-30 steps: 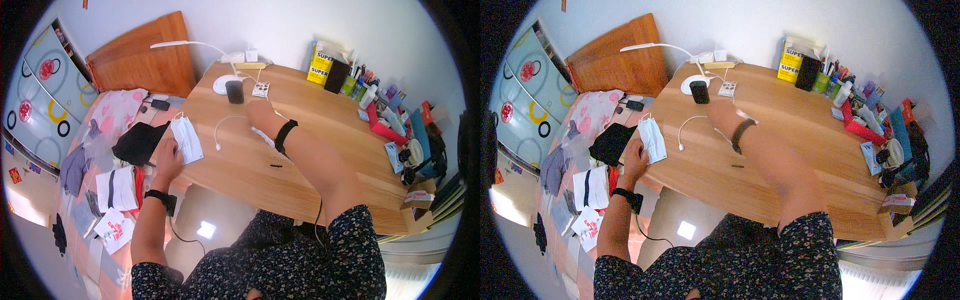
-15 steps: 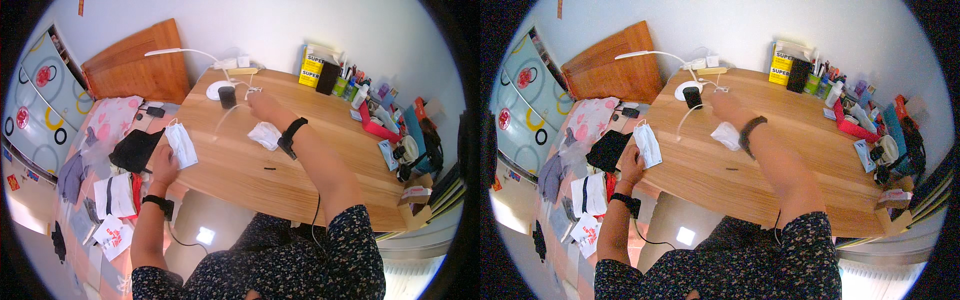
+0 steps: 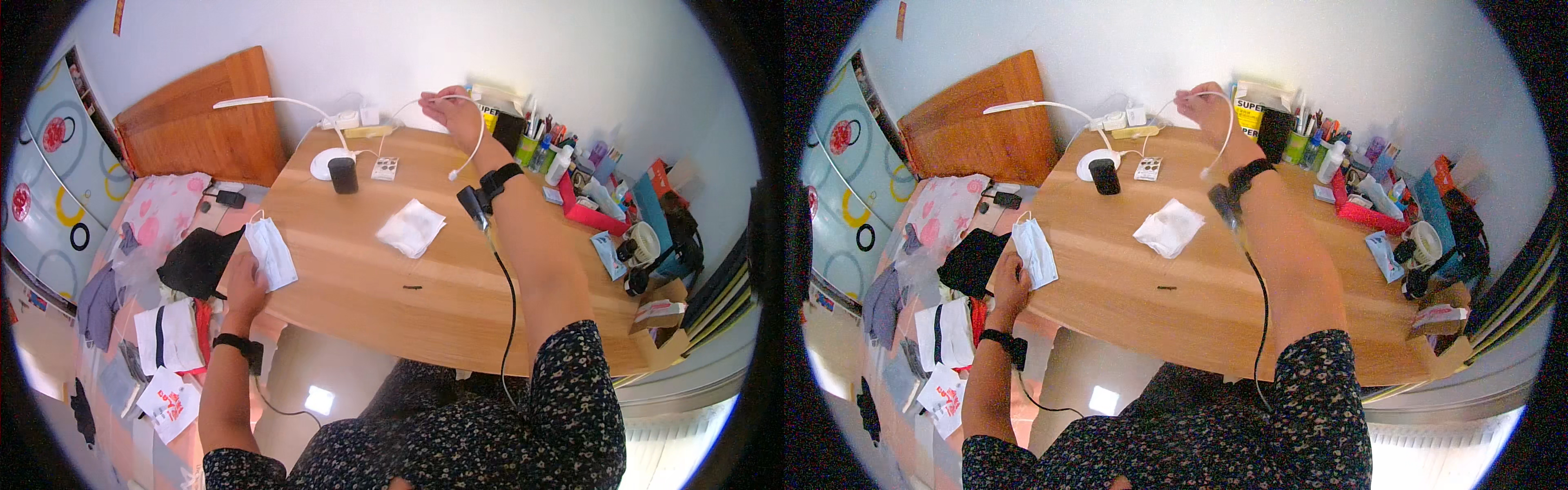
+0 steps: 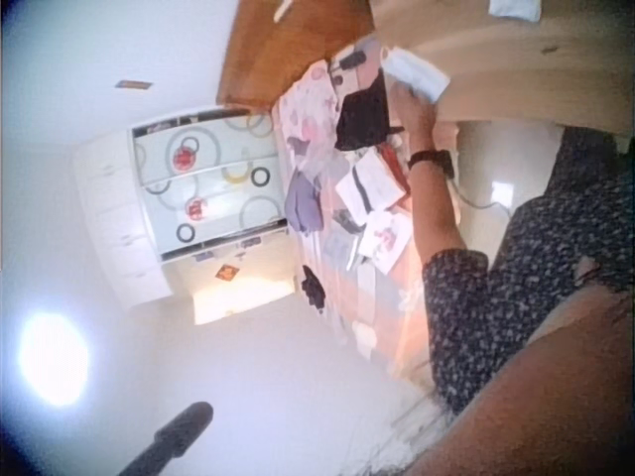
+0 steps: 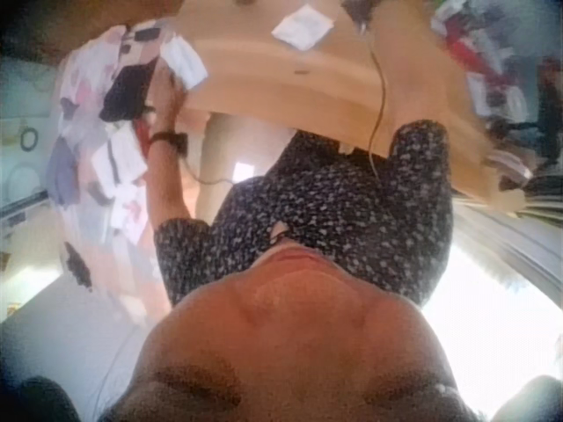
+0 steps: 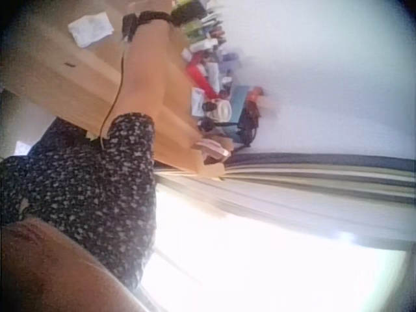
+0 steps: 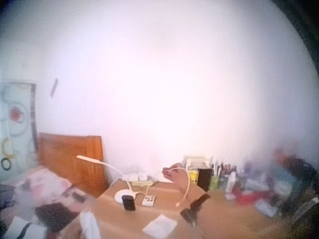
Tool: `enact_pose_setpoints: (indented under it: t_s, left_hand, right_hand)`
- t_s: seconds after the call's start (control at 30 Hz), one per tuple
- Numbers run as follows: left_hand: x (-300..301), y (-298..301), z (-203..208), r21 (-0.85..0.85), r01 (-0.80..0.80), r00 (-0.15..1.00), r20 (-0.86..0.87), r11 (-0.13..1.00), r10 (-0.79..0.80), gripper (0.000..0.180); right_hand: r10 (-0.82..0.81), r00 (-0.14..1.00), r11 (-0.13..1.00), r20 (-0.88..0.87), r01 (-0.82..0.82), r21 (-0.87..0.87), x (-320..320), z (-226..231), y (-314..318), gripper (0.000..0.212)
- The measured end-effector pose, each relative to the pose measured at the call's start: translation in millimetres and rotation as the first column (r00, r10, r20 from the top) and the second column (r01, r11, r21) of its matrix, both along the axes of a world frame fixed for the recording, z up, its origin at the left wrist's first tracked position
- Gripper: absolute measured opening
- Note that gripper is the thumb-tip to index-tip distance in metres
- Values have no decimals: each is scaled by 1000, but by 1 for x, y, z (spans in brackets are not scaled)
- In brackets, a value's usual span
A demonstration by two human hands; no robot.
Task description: The person picks up and discards items from a desk, wipes the desk surface with a cloth, and adjusts a desk lamp.
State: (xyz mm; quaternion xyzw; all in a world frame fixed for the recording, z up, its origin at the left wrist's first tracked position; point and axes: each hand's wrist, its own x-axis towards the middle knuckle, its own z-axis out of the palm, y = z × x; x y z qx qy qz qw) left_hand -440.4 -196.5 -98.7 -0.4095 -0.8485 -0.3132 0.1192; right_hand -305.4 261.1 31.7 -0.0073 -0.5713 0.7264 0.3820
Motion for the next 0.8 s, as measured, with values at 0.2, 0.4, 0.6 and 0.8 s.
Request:
enact_pose_setpoints:
  t_s: [0.2, 0.4, 0.6, 0.8]
  left_hand:
    - [-7, -7, -5, 20, 13, 1000, -17, 1000, -12, 13]
    - [-9, -6, -10, 47, 16, 999, -40, 999, -14, 14]
    - [-7, -6, -6, -17, 0, 1000, 7, 1000, 0, 15]
    - [-2, -6, -2, 13, -18, 1000, -16, 1000, 18, 11]
  right_hand:
    - [2, 989, 997, -151, 10, 77, 27, 64, -11, 6]
    - [-39, 983, 971, -179, 79, 224, 45, 88, 5, 7]
    - [-101, 995, 960, -13, 101, 262, 41, 79, 27, 8]
    - [-90, 994, 982, -60, 99, 161, 39, 68, 41, 5]
